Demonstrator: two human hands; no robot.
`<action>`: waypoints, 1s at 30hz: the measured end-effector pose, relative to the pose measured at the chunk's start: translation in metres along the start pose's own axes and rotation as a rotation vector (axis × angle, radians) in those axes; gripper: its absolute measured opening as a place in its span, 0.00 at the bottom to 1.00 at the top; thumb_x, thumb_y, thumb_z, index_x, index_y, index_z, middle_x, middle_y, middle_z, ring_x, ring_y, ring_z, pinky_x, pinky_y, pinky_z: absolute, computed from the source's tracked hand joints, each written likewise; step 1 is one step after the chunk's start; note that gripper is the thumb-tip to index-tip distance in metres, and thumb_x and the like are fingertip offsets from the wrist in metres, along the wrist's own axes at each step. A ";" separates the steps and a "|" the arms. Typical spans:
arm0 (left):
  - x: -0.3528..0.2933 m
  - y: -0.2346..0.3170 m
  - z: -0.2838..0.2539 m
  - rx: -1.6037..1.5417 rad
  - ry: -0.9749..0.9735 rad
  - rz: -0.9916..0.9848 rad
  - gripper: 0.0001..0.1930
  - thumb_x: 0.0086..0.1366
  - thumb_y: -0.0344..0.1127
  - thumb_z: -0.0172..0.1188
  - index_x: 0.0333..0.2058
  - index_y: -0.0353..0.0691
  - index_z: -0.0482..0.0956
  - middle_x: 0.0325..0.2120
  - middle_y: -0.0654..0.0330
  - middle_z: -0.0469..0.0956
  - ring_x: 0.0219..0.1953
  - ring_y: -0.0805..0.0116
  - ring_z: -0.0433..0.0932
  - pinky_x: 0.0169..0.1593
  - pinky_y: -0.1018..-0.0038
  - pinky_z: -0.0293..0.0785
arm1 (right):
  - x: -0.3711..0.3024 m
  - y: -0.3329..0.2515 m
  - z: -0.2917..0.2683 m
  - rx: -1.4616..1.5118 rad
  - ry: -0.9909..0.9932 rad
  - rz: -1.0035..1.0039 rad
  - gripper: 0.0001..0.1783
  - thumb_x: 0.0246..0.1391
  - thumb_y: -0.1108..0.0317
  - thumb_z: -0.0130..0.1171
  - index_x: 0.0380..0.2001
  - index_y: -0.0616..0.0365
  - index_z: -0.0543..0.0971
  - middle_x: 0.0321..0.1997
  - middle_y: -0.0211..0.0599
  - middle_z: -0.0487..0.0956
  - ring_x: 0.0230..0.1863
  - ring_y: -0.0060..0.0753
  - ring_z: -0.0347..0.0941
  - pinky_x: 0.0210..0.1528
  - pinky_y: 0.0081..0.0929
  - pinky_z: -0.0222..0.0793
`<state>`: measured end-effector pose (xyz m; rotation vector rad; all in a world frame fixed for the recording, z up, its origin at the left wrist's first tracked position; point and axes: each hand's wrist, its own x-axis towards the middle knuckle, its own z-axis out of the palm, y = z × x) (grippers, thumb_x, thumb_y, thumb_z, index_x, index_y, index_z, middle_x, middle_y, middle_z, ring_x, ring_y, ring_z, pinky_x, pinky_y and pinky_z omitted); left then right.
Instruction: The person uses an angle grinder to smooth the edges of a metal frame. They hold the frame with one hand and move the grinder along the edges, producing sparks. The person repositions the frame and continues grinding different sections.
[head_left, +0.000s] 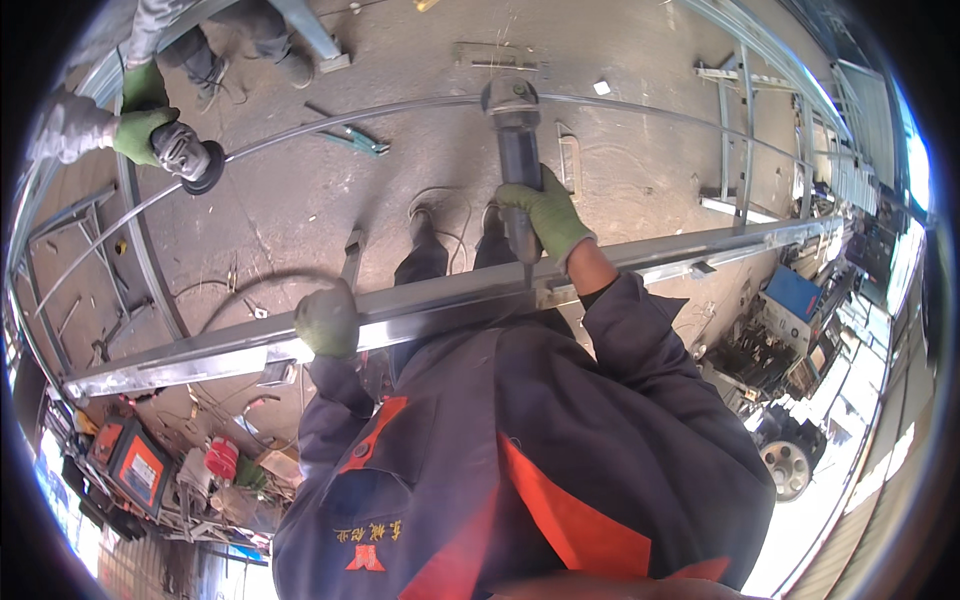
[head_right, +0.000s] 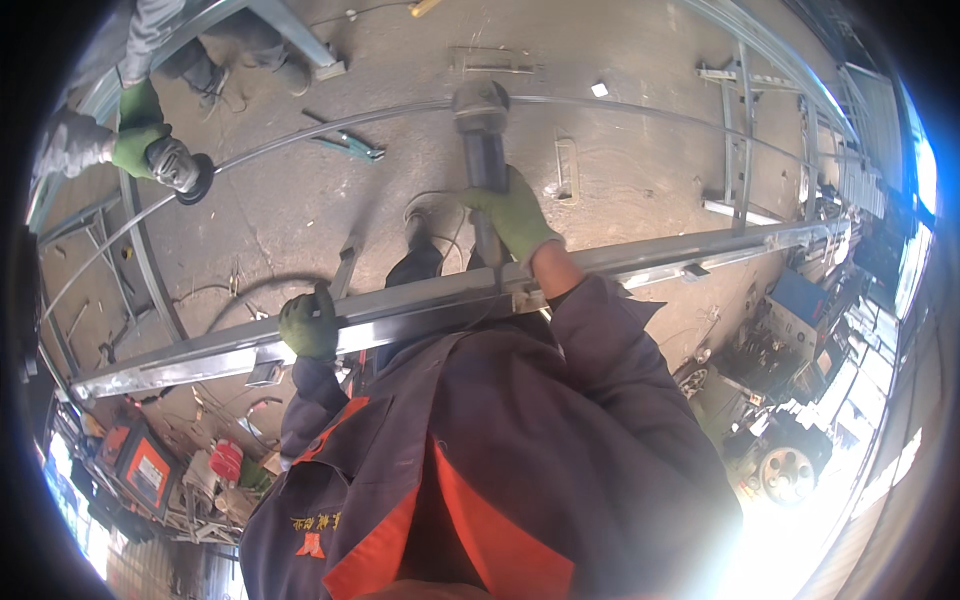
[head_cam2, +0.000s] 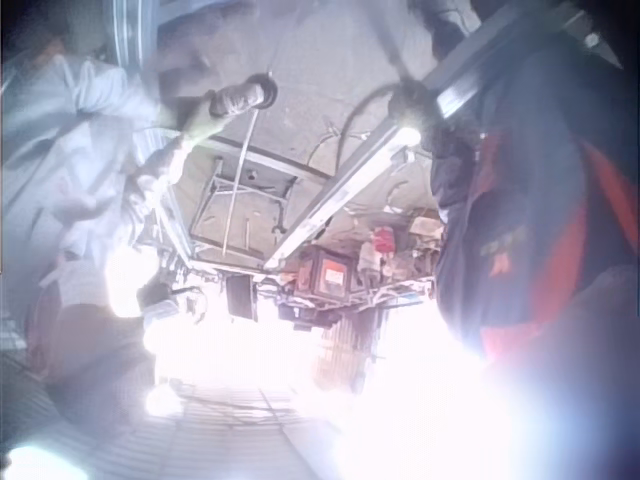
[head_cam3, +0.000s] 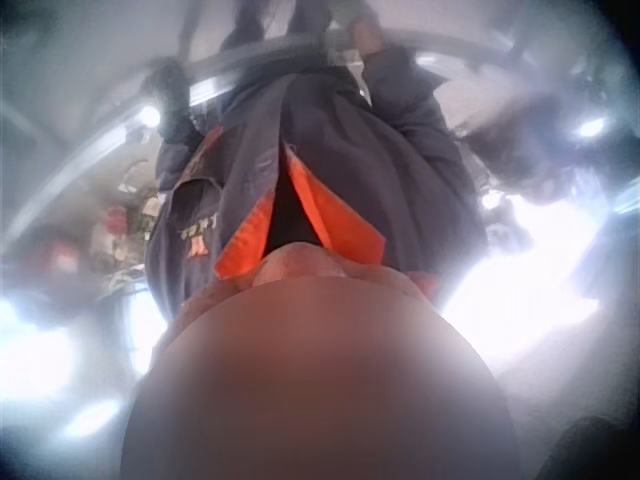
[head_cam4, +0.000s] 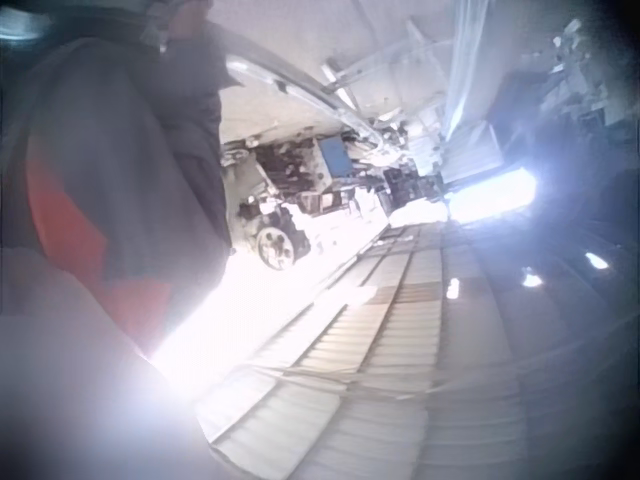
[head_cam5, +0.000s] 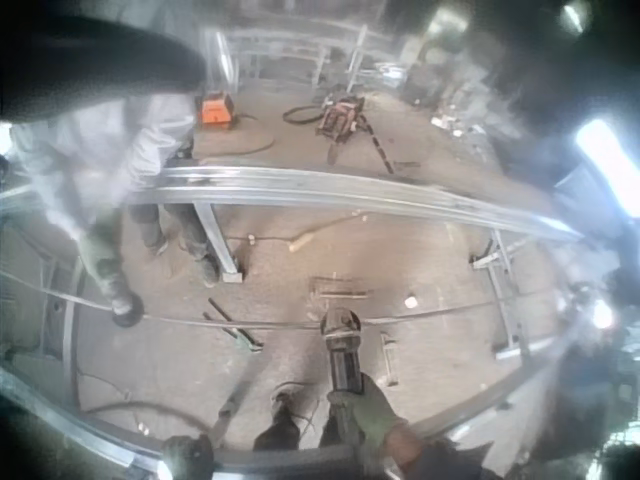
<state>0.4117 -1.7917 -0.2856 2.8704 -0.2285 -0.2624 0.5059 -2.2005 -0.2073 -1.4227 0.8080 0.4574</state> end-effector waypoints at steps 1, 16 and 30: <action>0.000 -0.001 0.001 -0.052 0.124 0.065 0.17 0.52 0.46 0.77 0.38 0.49 0.85 0.36 0.61 0.85 0.42 0.52 0.84 0.45 0.52 0.80 | 0.001 0.002 -0.023 -0.021 0.049 -0.012 0.26 0.58 0.65 0.75 0.56 0.60 0.77 0.40 0.39 0.86 0.37 0.34 0.85 0.39 0.34 0.81; 0.001 0.075 0.022 0.086 0.073 -0.471 0.30 0.78 0.62 0.52 0.33 0.45 0.92 0.33 0.53 0.90 0.41 0.44 0.86 0.51 0.49 0.79 | 0.063 0.017 -0.356 0.253 0.411 -0.098 0.25 0.56 0.64 0.77 0.53 0.58 0.77 0.37 0.41 0.85 0.32 0.40 0.85 0.32 0.38 0.81; 0.015 0.136 0.003 0.021 -0.225 -0.577 0.40 0.74 0.73 0.47 0.52 0.41 0.91 0.48 0.45 0.89 0.57 0.42 0.82 0.65 0.48 0.72 | 0.045 0.039 -0.178 -0.069 -0.047 -0.223 0.35 0.53 0.62 0.79 0.61 0.60 0.76 0.47 0.39 0.84 0.44 0.34 0.82 0.49 0.33 0.80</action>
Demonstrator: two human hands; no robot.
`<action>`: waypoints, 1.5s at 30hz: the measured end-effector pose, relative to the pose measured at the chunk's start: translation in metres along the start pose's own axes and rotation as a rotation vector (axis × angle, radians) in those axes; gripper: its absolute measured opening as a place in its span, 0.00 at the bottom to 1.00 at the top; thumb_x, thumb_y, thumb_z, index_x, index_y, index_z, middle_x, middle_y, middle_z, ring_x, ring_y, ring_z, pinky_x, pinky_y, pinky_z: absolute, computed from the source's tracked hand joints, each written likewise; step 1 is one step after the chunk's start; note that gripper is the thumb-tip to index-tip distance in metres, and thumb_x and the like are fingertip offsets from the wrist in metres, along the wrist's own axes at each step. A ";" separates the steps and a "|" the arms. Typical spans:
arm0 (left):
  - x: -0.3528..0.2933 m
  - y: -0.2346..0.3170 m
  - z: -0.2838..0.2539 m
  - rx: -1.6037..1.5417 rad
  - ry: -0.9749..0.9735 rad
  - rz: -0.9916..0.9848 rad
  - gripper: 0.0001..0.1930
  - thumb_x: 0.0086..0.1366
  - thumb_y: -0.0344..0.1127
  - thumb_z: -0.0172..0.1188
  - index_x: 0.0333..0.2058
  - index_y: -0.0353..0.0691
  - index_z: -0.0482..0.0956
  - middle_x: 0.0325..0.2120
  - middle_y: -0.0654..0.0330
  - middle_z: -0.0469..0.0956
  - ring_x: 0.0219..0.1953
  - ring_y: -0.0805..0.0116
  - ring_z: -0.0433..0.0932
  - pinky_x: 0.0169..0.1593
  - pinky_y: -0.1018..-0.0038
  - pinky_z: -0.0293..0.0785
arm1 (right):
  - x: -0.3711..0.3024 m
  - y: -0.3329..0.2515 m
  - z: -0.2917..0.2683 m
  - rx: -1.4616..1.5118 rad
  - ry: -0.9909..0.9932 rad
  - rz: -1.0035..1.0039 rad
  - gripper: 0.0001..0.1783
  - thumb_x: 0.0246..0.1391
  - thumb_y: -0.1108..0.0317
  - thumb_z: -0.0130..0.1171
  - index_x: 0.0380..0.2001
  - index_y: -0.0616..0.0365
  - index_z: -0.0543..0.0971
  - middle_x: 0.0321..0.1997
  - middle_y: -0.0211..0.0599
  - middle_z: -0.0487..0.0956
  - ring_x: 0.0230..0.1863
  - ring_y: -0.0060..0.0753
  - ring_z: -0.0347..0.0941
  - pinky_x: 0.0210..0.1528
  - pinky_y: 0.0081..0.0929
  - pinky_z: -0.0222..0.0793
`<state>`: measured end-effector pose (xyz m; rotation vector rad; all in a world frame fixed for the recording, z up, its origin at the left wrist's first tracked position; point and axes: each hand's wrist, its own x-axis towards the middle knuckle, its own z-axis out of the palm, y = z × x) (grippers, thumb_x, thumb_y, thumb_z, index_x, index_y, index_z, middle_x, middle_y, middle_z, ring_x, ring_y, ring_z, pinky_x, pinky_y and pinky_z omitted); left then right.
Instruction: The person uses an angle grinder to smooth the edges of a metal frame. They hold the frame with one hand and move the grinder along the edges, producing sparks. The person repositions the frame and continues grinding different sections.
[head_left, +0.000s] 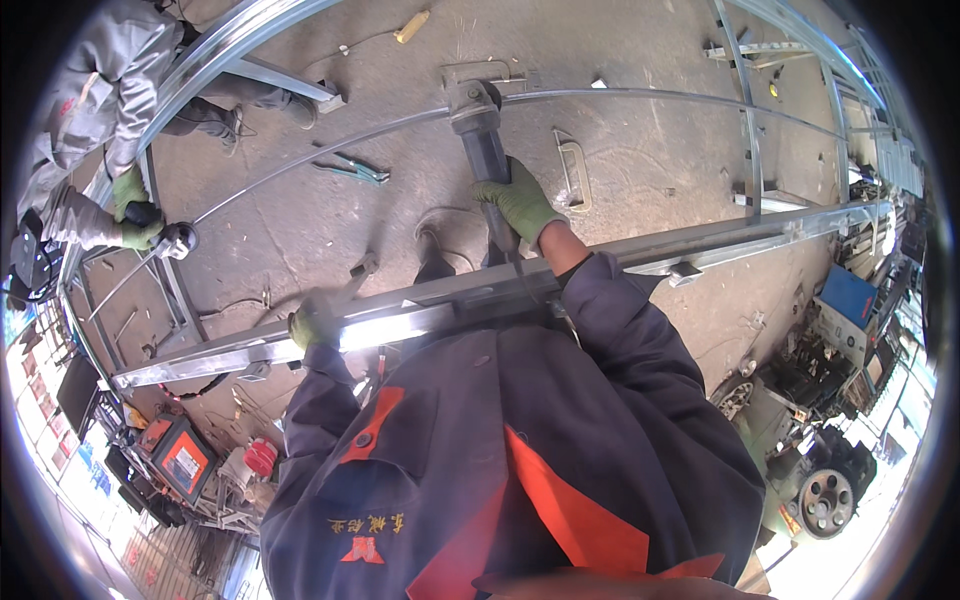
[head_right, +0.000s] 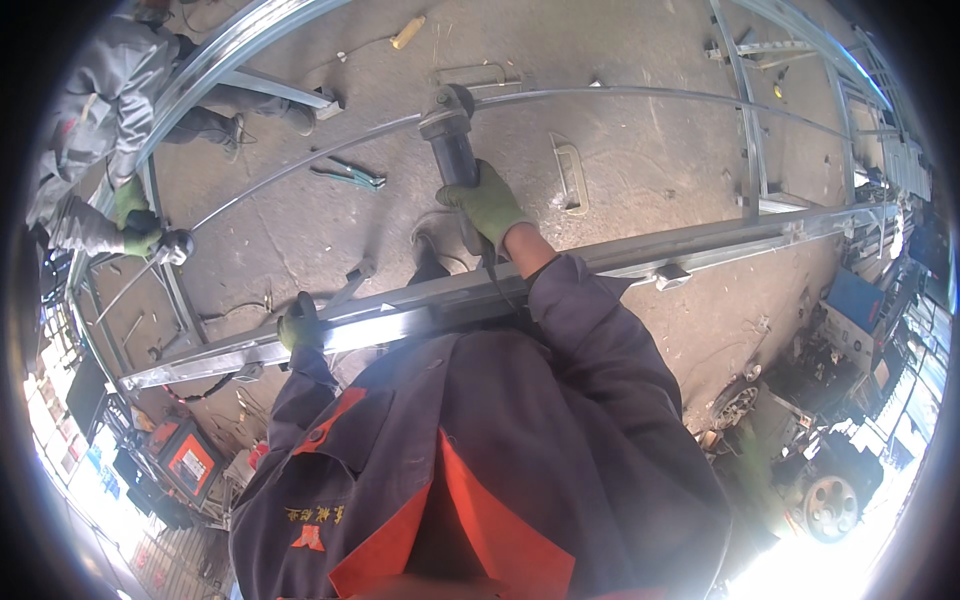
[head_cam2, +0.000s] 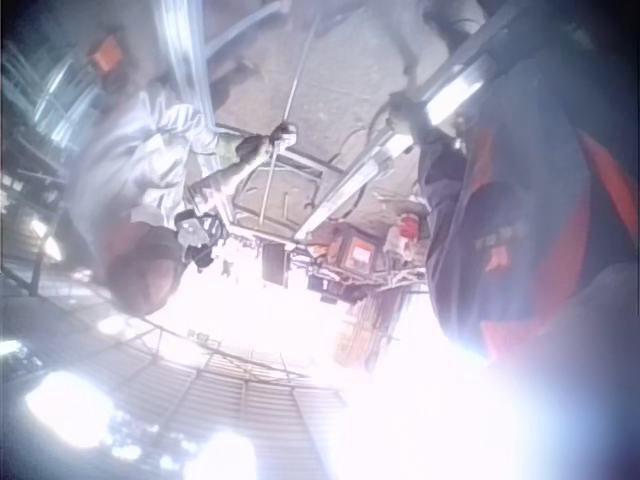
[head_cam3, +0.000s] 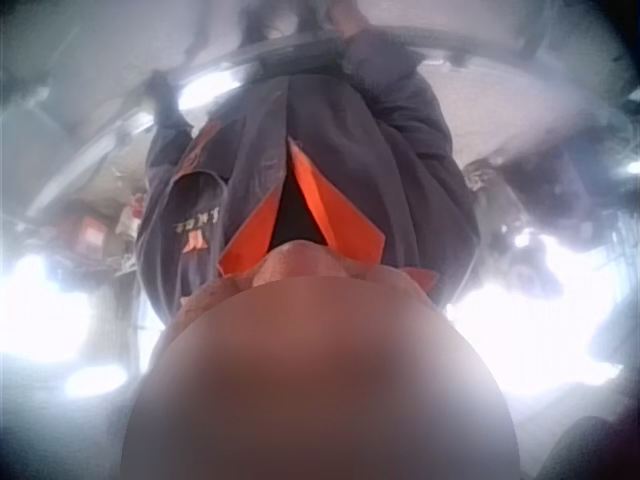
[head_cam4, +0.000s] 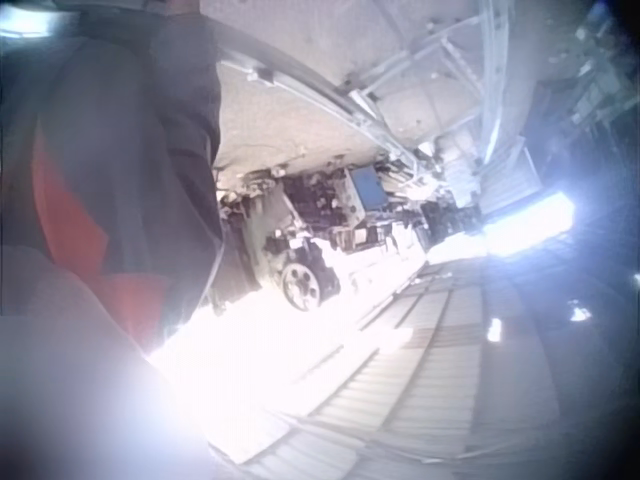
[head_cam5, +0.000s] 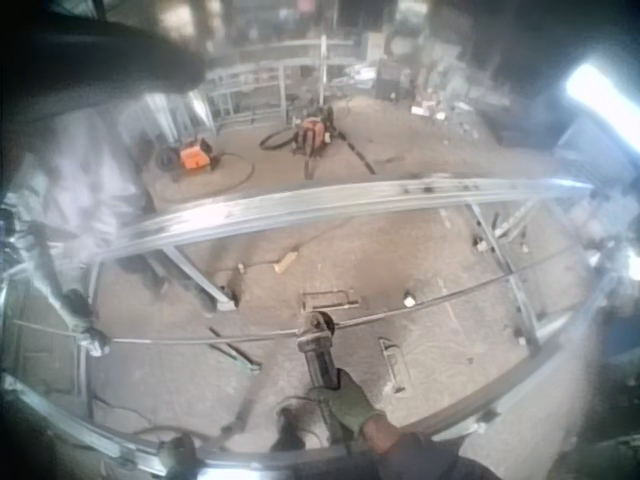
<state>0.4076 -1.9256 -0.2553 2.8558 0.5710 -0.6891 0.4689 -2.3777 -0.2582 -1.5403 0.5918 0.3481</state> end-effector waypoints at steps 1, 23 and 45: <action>-0.003 0.001 -0.003 0.018 -0.015 0.034 0.40 0.74 0.73 0.47 0.51 0.41 0.91 0.48 0.45 0.89 0.56 0.42 0.82 0.65 0.48 0.72 | 0.000 0.004 0.001 -0.047 0.012 -0.070 0.35 0.53 0.60 0.79 0.60 0.60 0.76 0.45 0.37 0.84 0.42 0.33 0.82 0.45 0.35 0.80; 0.003 -0.018 -0.002 -0.113 0.194 0.101 0.27 0.77 0.59 0.50 0.38 0.47 0.92 0.39 0.54 0.91 0.48 0.51 0.88 0.67 0.54 0.71 | -0.138 0.094 -0.126 0.786 0.175 0.170 0.25 0.67 0.56 0.67 0.64 0.43 0.77 0.48 0.38 0.86 0.45 0.40 0.84 0.37 0.41 0.85; -0.047 0.016 0.003 -0.115 0.220 0.131 0.23 0.78 0.54 0.50 0.42 0.49 0.93 0.43 0.55 0.91 0.54 0.56 0.86 0.77 0.53 0.60 | -0.127 0.111 -0.146 0.735 0.003 0.188 0.30 0.67 0.53 0.66 0.68 0.46 0.73 0.47 0.41 0.85 0.44 0.42 0.84 0.44 0.42 0.85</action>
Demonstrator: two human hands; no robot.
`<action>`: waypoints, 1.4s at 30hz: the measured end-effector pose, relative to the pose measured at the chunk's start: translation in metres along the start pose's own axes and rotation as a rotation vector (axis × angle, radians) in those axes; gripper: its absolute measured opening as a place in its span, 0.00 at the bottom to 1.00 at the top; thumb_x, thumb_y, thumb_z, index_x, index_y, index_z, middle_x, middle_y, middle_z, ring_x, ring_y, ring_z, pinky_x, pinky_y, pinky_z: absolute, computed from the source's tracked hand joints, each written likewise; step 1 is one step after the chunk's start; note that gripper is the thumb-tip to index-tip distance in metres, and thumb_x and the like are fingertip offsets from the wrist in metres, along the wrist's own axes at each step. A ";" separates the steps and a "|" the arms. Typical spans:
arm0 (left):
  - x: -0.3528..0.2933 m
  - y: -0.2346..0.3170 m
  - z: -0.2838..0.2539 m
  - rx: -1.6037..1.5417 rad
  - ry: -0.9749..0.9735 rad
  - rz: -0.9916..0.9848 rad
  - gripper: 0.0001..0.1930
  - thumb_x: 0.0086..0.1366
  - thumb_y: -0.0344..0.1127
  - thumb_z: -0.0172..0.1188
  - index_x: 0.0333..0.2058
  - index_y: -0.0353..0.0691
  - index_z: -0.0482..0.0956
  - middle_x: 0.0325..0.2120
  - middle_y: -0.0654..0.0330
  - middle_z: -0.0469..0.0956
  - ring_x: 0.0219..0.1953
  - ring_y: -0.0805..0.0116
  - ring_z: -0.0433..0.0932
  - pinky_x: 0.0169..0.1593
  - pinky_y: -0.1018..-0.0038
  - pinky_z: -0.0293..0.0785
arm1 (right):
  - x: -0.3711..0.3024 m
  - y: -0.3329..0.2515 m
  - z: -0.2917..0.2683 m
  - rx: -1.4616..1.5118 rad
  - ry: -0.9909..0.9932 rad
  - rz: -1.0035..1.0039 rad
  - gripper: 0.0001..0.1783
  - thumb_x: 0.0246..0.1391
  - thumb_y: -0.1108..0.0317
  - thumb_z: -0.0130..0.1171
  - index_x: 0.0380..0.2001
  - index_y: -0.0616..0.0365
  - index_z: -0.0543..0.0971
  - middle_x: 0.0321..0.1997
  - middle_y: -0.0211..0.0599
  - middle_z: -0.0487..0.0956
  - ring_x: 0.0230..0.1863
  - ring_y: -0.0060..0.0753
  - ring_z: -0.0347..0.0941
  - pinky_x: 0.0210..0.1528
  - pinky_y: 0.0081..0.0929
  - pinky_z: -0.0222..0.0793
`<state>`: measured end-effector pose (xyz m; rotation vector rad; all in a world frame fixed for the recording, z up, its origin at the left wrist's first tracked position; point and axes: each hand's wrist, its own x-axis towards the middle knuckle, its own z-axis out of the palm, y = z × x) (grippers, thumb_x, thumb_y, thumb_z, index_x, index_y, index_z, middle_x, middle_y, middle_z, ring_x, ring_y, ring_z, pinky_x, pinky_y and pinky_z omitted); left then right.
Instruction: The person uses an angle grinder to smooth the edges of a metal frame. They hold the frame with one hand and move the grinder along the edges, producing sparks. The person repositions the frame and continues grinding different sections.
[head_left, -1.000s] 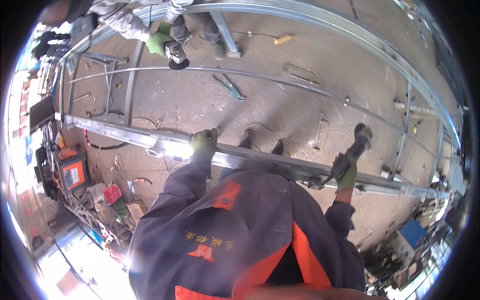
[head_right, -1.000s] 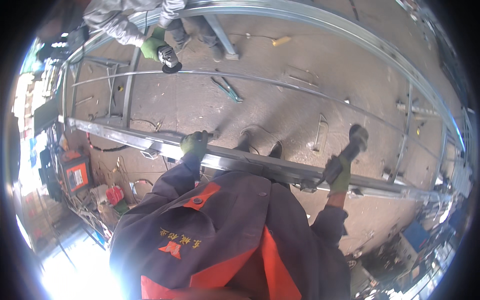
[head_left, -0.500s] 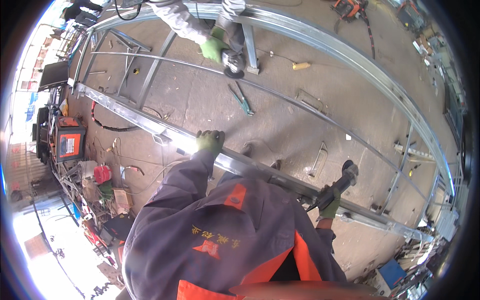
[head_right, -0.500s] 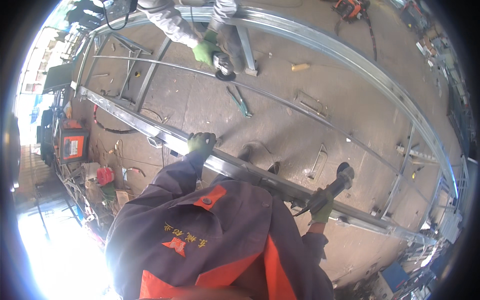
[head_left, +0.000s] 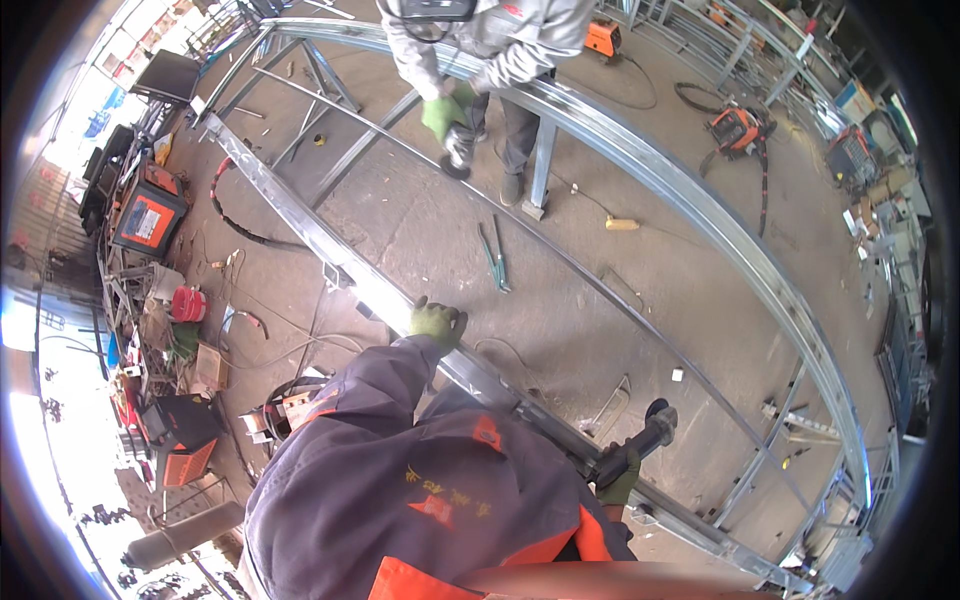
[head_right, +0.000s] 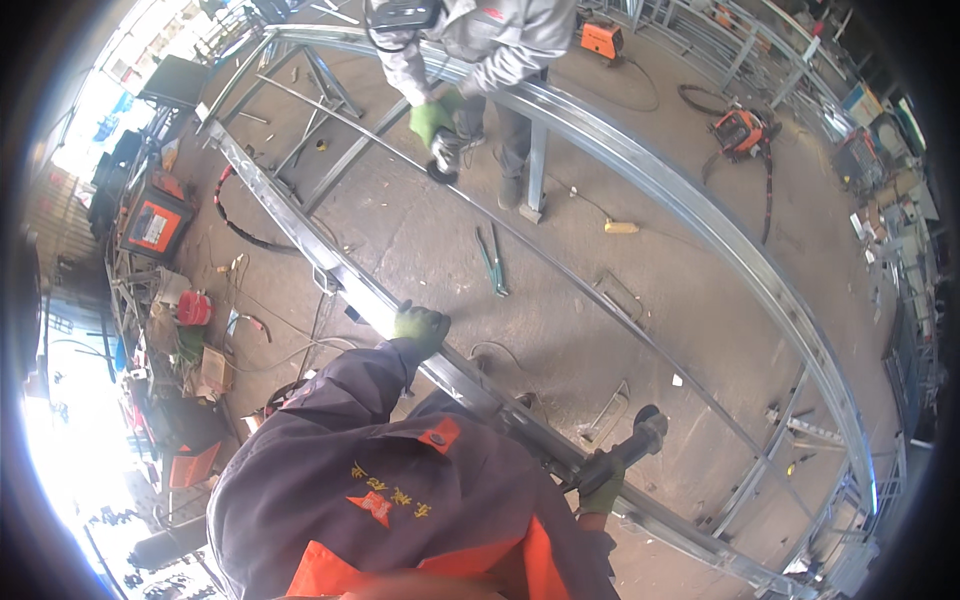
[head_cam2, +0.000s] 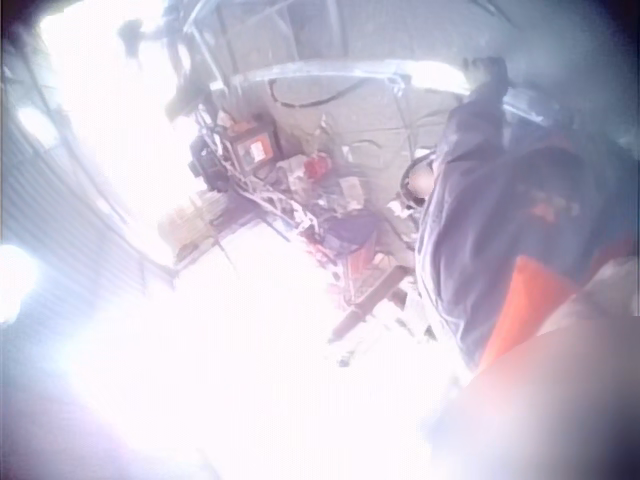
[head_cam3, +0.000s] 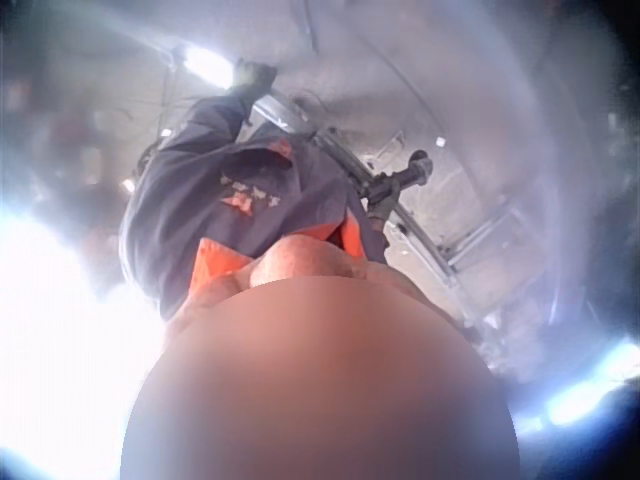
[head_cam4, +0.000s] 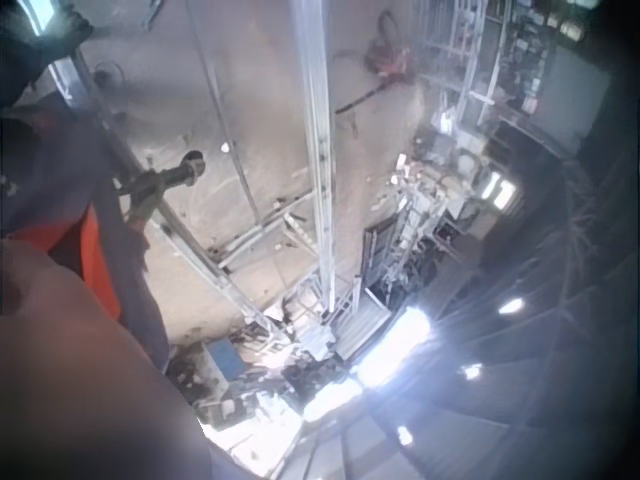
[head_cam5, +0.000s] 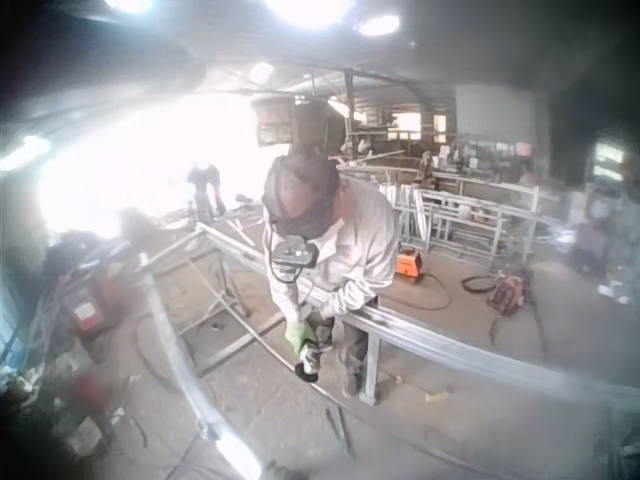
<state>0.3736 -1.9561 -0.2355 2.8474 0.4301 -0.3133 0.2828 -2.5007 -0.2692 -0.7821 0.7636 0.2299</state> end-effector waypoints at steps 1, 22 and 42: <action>-0.001 0.000 0.001 -0.002 0.011 0.001 0.23 0.78 0.53 0.51 0.41 0.48 0.92 0.43 0.55 0.91 0.54 0.56 0.86 0.77 0.52 0.59 | 0.000 -0.001 -0.001 -0.008 -0.001 -0.004 0.30 0.67 0.54 0.65 0.69 0.45 0.72 0.48 0.41 0.85 0.45 0.42 0.83 0.44 0.43 0.84; -0.001 -0.023 0.009 -0.090 0.137 0.081 0.23 0.78 0.53 0.51 0.35 0.48 0.92 0.36 0.57 0.91 0.48 0.56 0.88 0.73 0.49 0.68 | 0.016 0.005 0.013 -0.091 -0.033 -0.029 0.15 0.66 0.50 0.66 0.44 0.46 0.77 0.34 0.36 0.79 0.34 0.38 0.79 0.34 0.41 0.79; 0.002 -0.029 0.009 -0.082 -0.028 0.093 0.24 0.78 0.54 0.47 0.43 0.50 0.93 0.43 0.58 0.91 0.53 0.56 0.87 0.73 0.52 0.66 | -0.006 0.007 0.065 -0.136 0.359 -0.051 0.23 0.73 0.50 0.57 0.25 0.42 0.63 0.20 0.24 0.65 0.18 0.24 0.59 0.20 0.31 0.59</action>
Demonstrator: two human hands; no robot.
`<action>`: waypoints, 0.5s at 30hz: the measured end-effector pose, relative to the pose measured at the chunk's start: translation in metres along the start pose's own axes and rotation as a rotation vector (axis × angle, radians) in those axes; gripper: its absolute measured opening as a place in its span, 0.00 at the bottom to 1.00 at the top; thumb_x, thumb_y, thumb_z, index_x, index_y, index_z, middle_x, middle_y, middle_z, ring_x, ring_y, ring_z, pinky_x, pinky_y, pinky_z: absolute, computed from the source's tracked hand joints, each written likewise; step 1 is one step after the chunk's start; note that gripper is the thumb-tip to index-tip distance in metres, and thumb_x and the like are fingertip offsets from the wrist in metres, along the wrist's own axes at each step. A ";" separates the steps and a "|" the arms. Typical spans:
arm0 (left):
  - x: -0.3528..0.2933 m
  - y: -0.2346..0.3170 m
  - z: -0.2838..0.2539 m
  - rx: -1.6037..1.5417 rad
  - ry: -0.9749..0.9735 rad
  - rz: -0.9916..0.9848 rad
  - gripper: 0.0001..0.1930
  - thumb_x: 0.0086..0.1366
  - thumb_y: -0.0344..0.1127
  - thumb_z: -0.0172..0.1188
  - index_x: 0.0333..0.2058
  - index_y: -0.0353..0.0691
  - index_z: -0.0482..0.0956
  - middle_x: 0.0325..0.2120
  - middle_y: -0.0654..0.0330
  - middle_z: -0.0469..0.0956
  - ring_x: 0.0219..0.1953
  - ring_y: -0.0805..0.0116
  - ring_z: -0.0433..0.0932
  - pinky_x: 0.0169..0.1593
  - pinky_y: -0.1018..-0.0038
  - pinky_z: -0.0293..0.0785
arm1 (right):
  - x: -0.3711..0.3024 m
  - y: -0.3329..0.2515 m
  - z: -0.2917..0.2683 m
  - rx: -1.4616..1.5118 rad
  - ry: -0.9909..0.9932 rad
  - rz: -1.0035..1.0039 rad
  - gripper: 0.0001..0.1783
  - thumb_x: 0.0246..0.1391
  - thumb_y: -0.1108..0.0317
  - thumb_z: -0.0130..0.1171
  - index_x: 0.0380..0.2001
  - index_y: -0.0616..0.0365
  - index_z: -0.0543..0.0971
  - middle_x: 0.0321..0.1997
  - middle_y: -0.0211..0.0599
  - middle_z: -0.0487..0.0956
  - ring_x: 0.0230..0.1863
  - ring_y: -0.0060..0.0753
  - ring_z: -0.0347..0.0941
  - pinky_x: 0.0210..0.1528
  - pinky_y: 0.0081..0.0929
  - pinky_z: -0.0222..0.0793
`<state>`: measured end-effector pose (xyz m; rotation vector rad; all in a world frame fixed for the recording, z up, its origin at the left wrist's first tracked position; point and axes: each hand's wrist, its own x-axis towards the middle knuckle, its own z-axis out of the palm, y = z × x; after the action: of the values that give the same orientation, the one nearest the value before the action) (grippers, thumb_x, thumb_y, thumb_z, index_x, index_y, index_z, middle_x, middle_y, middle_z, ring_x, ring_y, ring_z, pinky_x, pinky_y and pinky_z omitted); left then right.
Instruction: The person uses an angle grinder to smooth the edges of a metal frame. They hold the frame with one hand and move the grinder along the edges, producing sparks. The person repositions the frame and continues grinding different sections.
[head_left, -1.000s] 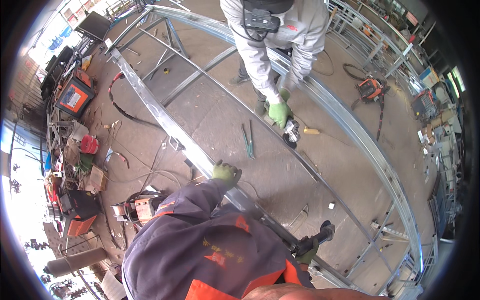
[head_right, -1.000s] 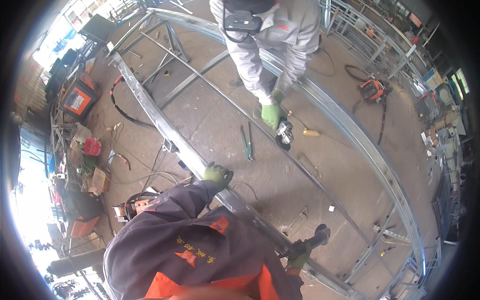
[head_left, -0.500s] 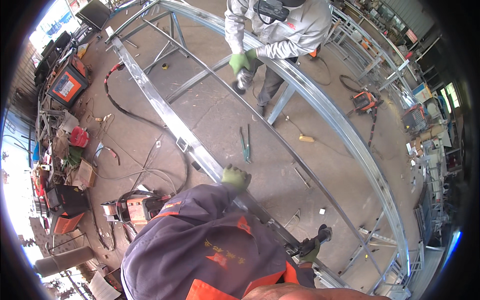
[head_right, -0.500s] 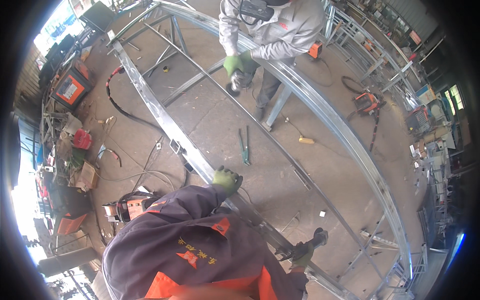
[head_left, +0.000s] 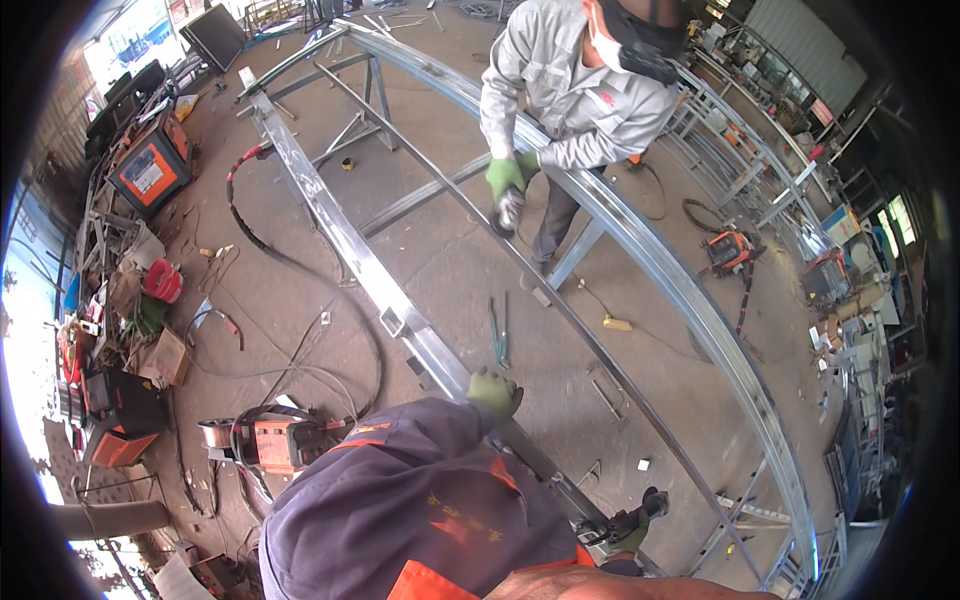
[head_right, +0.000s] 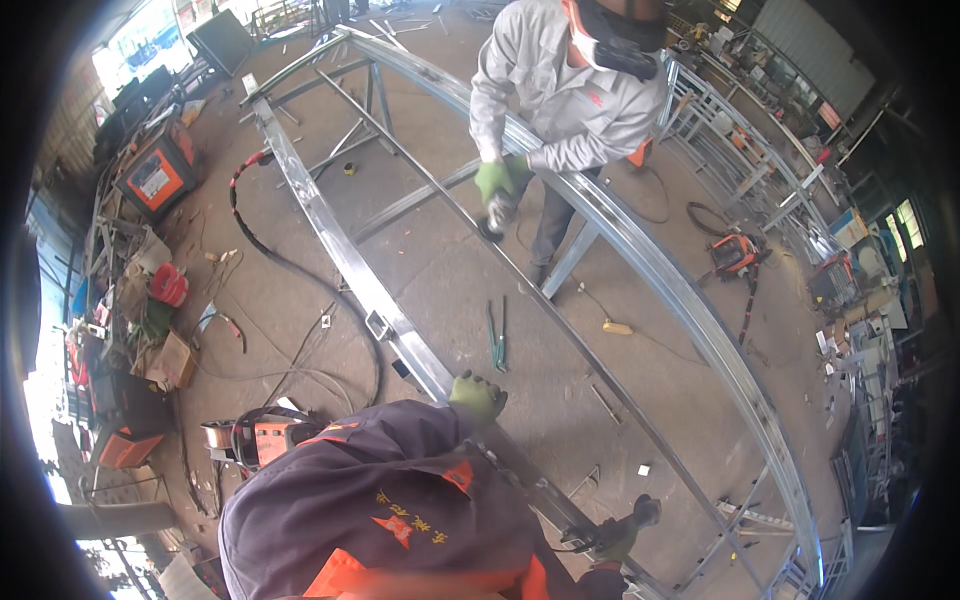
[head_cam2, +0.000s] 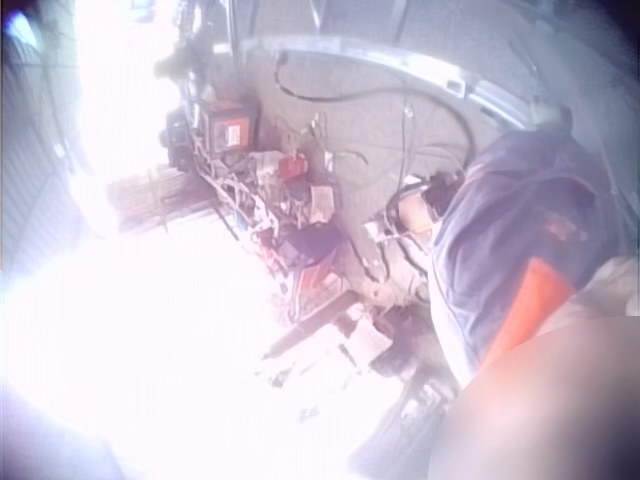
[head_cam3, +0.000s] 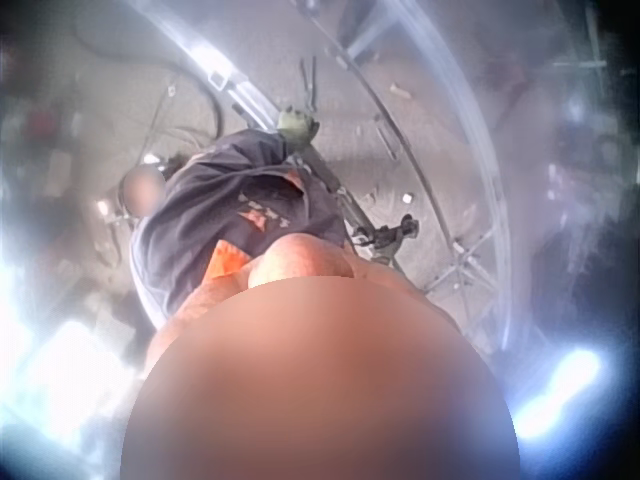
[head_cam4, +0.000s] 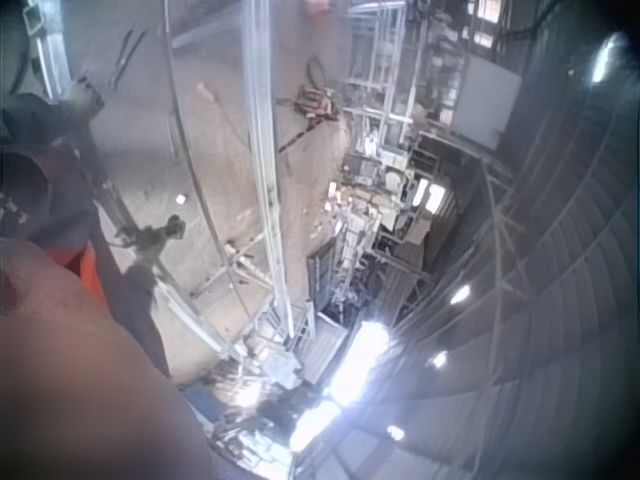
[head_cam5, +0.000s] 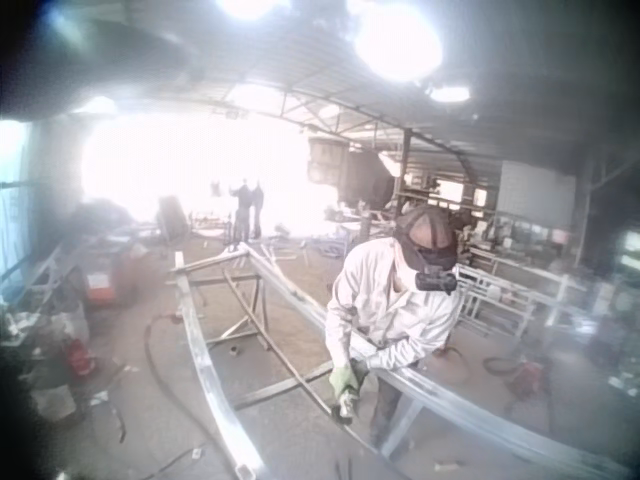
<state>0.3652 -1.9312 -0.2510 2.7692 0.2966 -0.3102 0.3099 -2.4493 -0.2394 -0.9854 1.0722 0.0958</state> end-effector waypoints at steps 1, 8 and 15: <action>0.001 0.000 0.000 0.003 0.005 0.000 0.24 0.79 0.54 0.47 0.43 0.50 0.93 0.43 0.58 0.91 0.53 0.56 0.87 0.73 0.52 0.66 | 0.003 -0.001 -0.003 0.038 -0.046 0.037 0.27 0.70 0.48 0.63 0.21 0.42 0.63 0.18 0.23 0.65 0.16 0.24 0.58 0.19 0.32 0.57; -0.004 0.002 -0.006 0.083 0.003 0.083 0.23 0.77 0.54 0.49 0.43 0.50 0.92 0.41 0.60 0.91 0.47 0.58 0.88 0.64 0.53 0.73 | 0.052 0.009 -0.042 -0.002 -0.436 -0.096 0.19 0.65 0.45 0.67 0.27 0.38 0.72 0.22 0.28 0.74 0.24 0.38 0.74 0.28 0.43 0.73; 0.003 0.019 -0.012 0.064 0.041 0.049 0.26 0.78 0.54 0.46 0.40 0.46 0.92 0.40 0.49 0.91 0.48 0.46 0.88 0.66 0.51 0.72 | 0.067 0.011 -0.056 0.110 -0.154 -0.010 0.27 0.59 0.45 0.73 0.49 0.53 0.76 0.37 0.45 0.84 0.33 0.48 0.85 0.39 0.47 0.86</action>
<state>0.3748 -1.9437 -0.2353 2.8440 0.2330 -0.2548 0.3004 -2.5078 -0.3048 -0.8695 0.9213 0.1020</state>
